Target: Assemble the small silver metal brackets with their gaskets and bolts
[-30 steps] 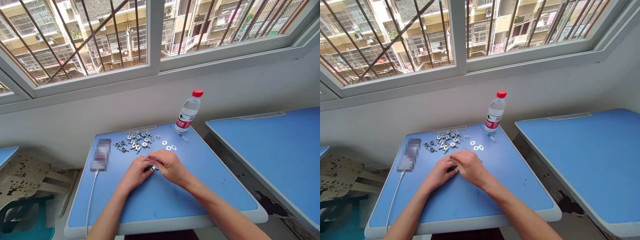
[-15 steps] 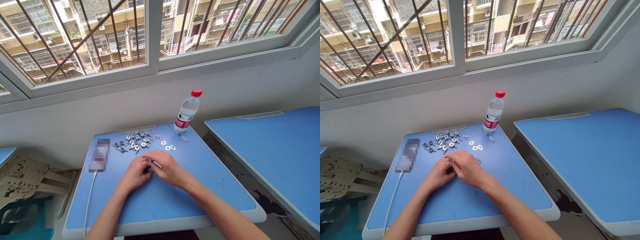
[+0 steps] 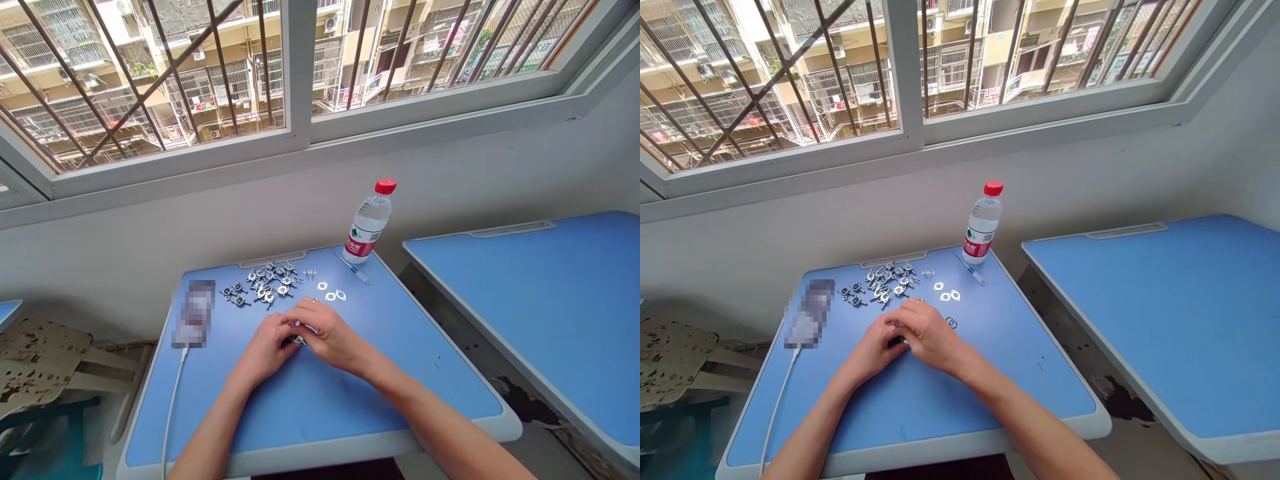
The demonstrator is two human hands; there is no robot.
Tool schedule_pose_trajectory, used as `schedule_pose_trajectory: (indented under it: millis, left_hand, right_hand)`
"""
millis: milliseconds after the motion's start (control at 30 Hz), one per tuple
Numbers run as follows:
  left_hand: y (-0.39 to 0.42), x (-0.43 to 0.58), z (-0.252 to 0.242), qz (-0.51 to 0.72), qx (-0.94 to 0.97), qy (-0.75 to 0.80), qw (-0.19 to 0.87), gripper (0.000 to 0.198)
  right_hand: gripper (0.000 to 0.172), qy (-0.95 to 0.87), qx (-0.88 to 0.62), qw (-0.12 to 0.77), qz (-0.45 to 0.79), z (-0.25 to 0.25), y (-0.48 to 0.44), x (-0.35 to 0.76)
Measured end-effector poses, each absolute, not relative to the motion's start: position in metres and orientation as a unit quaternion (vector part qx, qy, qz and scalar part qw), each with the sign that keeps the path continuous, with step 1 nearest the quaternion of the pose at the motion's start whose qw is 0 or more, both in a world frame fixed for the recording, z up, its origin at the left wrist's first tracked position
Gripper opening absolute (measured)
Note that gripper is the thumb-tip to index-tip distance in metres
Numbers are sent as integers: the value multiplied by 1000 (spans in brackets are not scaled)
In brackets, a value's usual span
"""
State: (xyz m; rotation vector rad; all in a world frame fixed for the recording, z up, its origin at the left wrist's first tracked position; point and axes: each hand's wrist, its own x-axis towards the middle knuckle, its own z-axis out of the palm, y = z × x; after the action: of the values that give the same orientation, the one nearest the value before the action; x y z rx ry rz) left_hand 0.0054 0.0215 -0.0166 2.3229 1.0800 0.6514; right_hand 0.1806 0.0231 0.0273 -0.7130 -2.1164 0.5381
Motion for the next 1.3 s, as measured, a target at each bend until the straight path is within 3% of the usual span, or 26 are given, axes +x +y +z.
schedule_pose_trajectory:
  millis: [267,400,833,1300]
  left_hand:
    - [22,6,-7,200,845,431,243,16]
    - [23,5,-4,190,841,437,257,18]
    - [24,4,-8,196,844,431,254,14]
    - [23,6,-11,221,845,424,239,13]
  right_hand:
    - [19,-781,-355,430,281,36,32,196]
    - [20,-787,-368,387,308,40,36,205]
    - [19,-834,-333,365,246,40,33,201]
    - [18,-807,-393,373,236,35,29,197]
